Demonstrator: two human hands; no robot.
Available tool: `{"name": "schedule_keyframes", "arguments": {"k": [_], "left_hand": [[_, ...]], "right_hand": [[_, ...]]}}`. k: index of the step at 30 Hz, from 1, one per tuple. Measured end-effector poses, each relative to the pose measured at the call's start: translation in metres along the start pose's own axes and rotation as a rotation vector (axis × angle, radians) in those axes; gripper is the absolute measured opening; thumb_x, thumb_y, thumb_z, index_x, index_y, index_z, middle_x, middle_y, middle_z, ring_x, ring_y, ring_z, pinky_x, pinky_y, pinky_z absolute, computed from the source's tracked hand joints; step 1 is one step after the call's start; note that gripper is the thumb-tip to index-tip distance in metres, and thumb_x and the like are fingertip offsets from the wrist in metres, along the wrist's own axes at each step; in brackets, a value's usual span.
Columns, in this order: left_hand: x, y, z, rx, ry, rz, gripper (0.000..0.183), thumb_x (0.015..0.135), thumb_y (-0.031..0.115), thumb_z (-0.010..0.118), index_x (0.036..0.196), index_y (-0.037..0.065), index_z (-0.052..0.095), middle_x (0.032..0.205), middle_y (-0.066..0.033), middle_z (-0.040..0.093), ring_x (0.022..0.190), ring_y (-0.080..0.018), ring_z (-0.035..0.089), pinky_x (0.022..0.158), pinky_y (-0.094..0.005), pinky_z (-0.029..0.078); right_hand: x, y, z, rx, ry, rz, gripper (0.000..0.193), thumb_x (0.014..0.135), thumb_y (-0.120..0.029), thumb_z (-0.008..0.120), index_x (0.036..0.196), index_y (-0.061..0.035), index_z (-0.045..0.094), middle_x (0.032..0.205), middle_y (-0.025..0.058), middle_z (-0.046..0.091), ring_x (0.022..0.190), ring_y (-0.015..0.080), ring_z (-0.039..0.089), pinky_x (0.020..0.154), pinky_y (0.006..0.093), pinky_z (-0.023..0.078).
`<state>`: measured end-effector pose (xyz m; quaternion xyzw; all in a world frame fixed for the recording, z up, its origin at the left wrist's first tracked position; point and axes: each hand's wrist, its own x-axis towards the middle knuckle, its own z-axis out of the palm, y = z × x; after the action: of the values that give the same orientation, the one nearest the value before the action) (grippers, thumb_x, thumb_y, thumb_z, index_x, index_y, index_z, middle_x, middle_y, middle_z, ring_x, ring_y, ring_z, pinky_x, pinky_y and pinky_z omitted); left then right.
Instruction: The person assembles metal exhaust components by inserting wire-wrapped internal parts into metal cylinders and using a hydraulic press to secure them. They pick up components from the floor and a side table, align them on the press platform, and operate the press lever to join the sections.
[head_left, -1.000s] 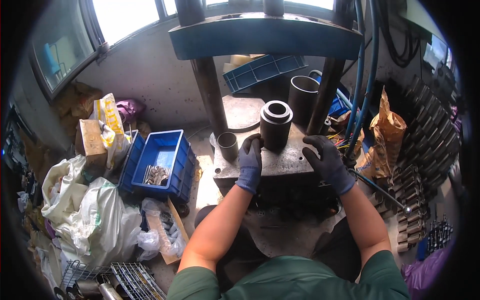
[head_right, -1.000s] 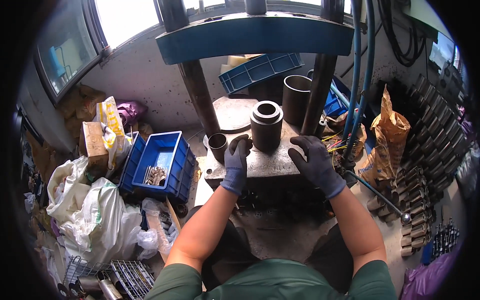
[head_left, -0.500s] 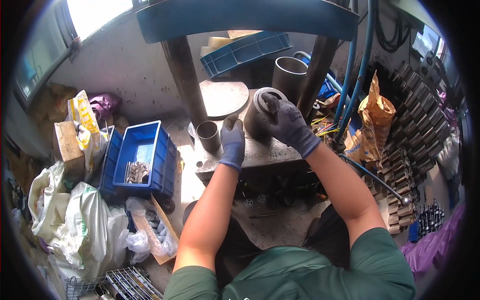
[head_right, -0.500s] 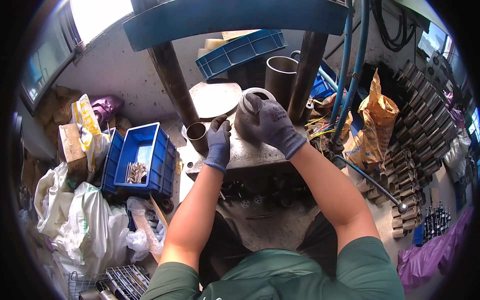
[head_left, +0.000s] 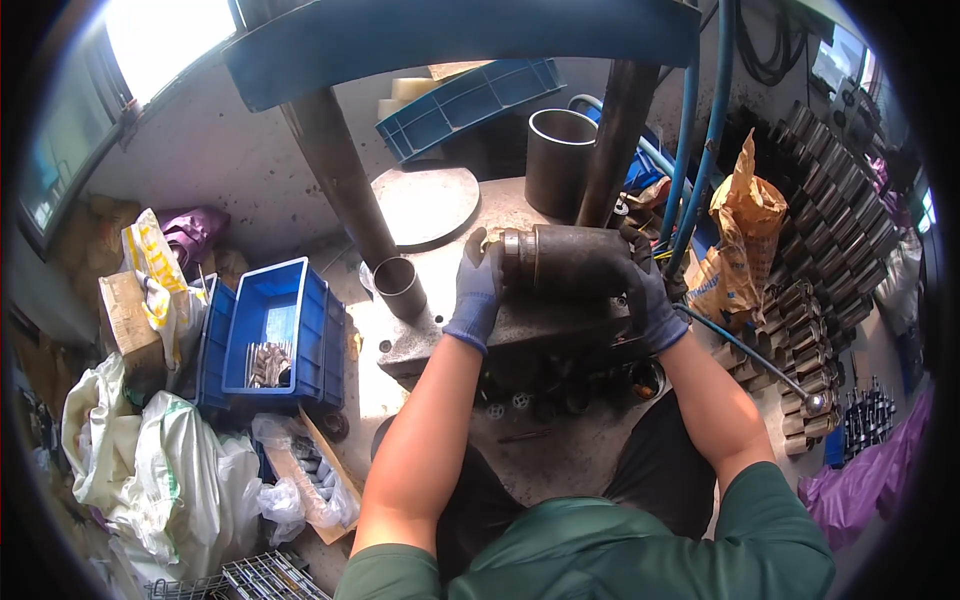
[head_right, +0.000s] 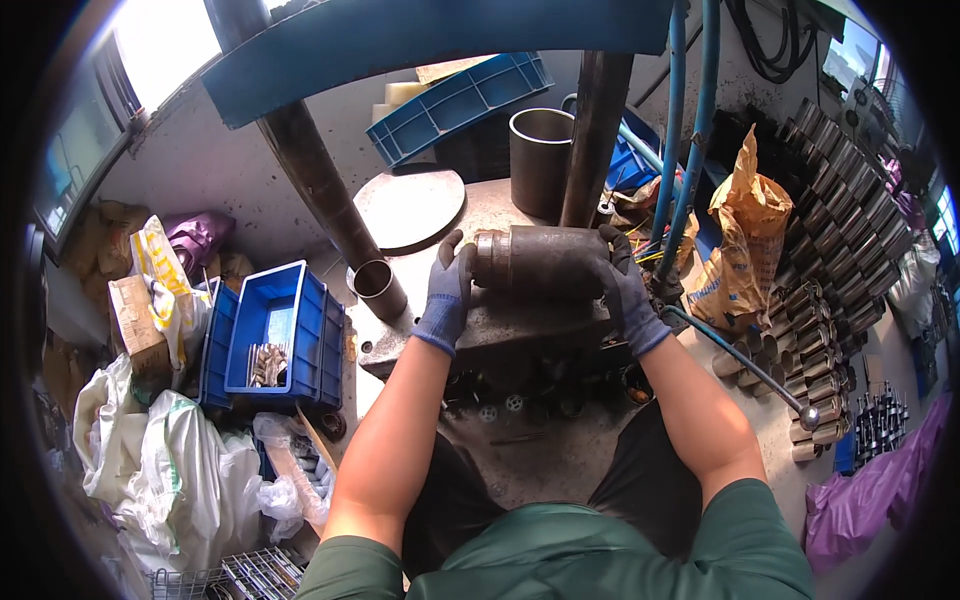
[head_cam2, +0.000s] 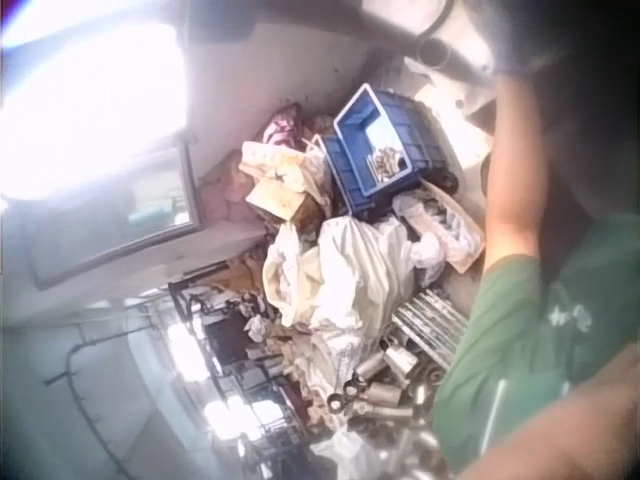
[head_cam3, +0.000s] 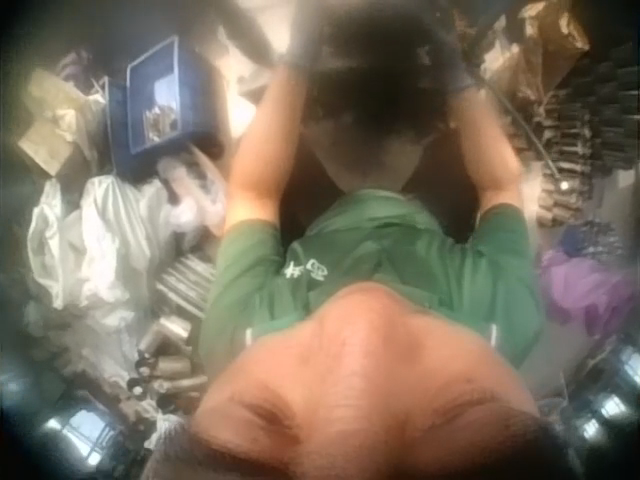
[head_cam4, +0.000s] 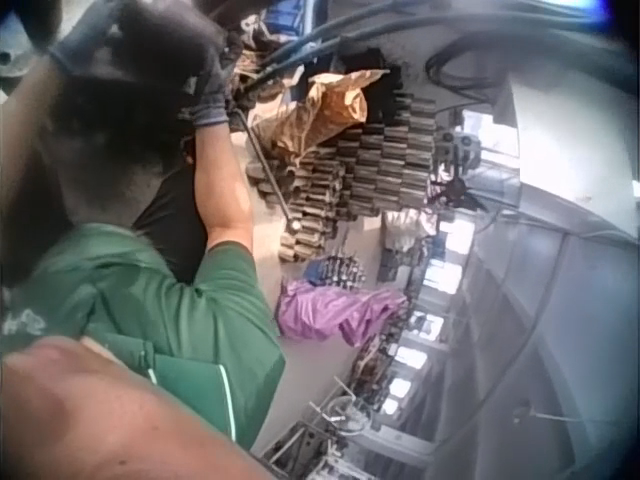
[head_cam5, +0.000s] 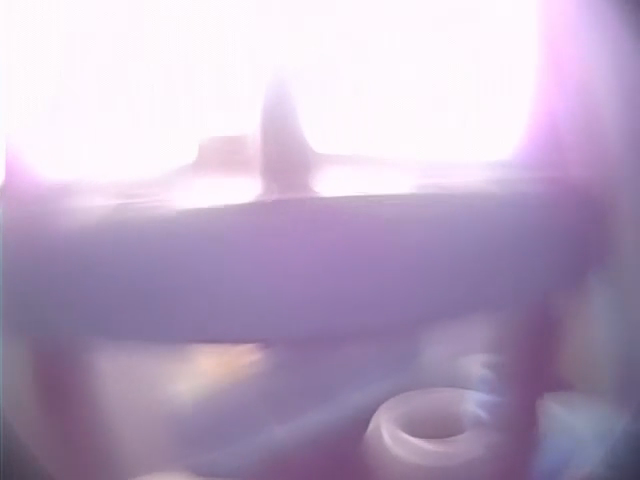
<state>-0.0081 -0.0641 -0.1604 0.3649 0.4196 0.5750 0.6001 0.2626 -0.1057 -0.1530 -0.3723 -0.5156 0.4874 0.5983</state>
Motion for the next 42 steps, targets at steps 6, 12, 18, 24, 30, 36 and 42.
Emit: {"name": "schedule_keyframes", "arguments": {"k": [6,12,18,24,30,36,42], "left_hand": [[-0.006,0.0,0.003,0.105,0.036,0.083,0.059,0.097,0.006,0.065,0.152,-0.001,0.043,0.099,-0.0094,0.068,0.079,-0.0109,0.061,0.069,-0.0252,0.053],[-0.04,0.003,0.003,0.033,0.034,0.116,0.058,0.098,-0.004,0.06,0.151,0.001,0.037,0.09,-0.0103,0.068,0.074,-0.0114,0.064,0.064,-0.0239,0.054],[-0.077,-0.003,-0.015,0.111,0.19,0.21,0.055,0.1,-0.001,0.064,0.149,0.001,0.04,0.094,-0.0097,0.071,0.083,-0.0144,0.067,0.077,-0.0265,0.056],[-0.112,0.012,-0.06,0.108,0.406,0.298,0.044,0.096,0.006,0.066,0.135,0.0,0.049,0.118,-0.0123,0.063,0.104,-0.0198,0.063,0.094,-0.0323,0.053],[-0.116,0.031,-0.112,0.071,0.604,0.32,0.043,0.093,0.008,0.058,0.135,0.0,0.048,0.119,-0.0153,0.057,0.104,-0.0225,0.061,0.093,-0.0343,0.052],[-0.122,0.032,-0.129,0.136,0.571,0.333,0.043,0.095,0.014,0.057,0.134,-0.003,0.047,0.125,-0.0158,0.055,0.112,-0.0234,0.056,0.1,-0.034,0.046],[-0.125,0.033,-0.114,0.169,0.605,0.398,0.037,0.104,0.021,0.052,0.134,-0.001,0.05,0.126,-0.0129,0.056,0.114,-0.0214,0.054,0.106,-0.0328,0.041]], "right_hand": [[-0.009,0.009,-0.009,-0.12,-0.055,-0.117,0.077,0.095,-0.011,0.066,0.16,-0.0025,0.026,0.141,0.0133,0.056,0.123,0.0197,0.059,0.107,0.0337,0.05],[-0.016,0.003,0.009,0.024,0.082,-0.004,0.066,0.094,-0.012,0.064,0.153,-0.0007,0.036,0.132,0.0115,0.063,0.116,0.017,0.062,0.102,0.032,0.052],[-0.013,-0.015,0.001,0.049,0.091,0.252,0.049,0.093,-0.014,0.07,0.137,-0.0007,0.055,0.121,0.0085,0.069,0.107,0.0167,0.065,0.096,0.0313,0.054],[-0.018,-0.039,0.008,0.001,0.023,0.441,0.046,0.09,-0.02,0.08,0.128,-0.0016,0.063,0.119,0.0084,0.071,0.105,0.0162,0.067,0.093,0.0322,0.056],[-0.013,-0.022,0.008,-0.031,0.017,0.36,0.04,0.089,-0.02,0.082,0.122,-0.0019,0.067,0.11,0.0066,0.074,0.098,0.0155,0.07,0.091,0.0324,0.058],[-0.003,-0.031,0.068,-0.623,-0.085,-0.324,0.041,0.082,-0.009,0.084,0.117,0.0004,0.068,0.113,0.0145,0.073,0.106,0.0254,0.07,0.092,0.0383,0.058],[0.028,-0.027,0.115,-1.08,-0.111,-0.875,0.053,0.083,-0.003,0.072,0.135,-0.0054,0.062,0.133,0.0169,0.066,0.128,0.0364,0.06,0.108,0.0467,0.047]]}}
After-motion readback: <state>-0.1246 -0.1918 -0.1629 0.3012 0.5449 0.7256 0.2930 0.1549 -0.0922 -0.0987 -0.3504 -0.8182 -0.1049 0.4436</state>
